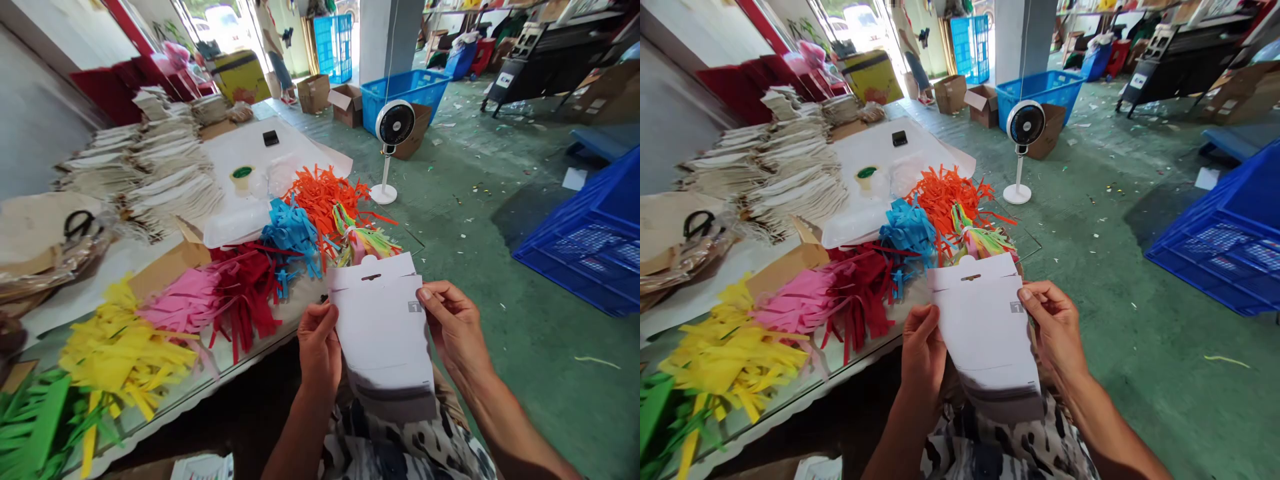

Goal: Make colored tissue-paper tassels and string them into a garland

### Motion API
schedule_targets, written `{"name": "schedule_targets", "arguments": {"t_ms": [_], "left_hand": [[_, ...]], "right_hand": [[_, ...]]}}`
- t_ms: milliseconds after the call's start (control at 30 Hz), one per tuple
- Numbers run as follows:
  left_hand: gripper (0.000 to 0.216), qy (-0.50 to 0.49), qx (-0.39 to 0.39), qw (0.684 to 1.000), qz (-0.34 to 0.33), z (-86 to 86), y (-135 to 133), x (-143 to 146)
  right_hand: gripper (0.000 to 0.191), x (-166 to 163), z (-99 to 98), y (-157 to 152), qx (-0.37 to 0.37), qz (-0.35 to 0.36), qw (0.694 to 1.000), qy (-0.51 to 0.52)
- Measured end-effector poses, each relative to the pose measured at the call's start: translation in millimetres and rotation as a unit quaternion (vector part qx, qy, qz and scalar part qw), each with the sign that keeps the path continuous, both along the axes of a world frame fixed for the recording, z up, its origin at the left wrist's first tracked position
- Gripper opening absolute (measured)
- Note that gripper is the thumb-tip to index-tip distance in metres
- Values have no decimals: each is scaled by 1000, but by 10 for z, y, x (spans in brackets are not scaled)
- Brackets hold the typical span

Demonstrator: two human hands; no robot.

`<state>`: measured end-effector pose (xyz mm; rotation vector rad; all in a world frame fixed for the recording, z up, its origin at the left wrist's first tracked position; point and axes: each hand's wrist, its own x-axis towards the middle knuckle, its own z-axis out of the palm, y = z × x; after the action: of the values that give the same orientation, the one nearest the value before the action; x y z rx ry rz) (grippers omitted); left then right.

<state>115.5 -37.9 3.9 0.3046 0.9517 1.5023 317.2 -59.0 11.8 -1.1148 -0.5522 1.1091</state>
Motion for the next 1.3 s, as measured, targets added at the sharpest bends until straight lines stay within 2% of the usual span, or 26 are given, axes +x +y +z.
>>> {"name": "schedule_targets", "arguments": {"t_ms": [233, 400, 500, 733, 967, 1100, 1300], "left_hand": [[39, 37, 8, 999, 7, 1, -48, 30], [37, 52, 27, 998, 1, -3, -62, 59], [42, 43, 30, 999, -13, -16, -65, 90], [33, 41, 17, 999, -29, 11, -38, 91], [34, 8, 2, 999, -52, 70, -48, 38], [33, -6, -14, 999, -45, 35, -50, 28], [35, -10, -28, 999, -38, -60, 10, -37]], "right_hand": [[24, 24, -55, -12, -6, -15, 1000, -2], [42, 51, -71, -3, -2, -36, 999, -1], [40, 78, -137, -6, 2, -43, 998, -41], [35, 146, -308, -108, -9, -50, 985, -164], [27, 152, -237, -72, 8, -34, 995, -93], [25, 159, -221, -19, 9, -25, 997, -75], [18, 112, -177, -47, 26, -34, 994, -98]]}}
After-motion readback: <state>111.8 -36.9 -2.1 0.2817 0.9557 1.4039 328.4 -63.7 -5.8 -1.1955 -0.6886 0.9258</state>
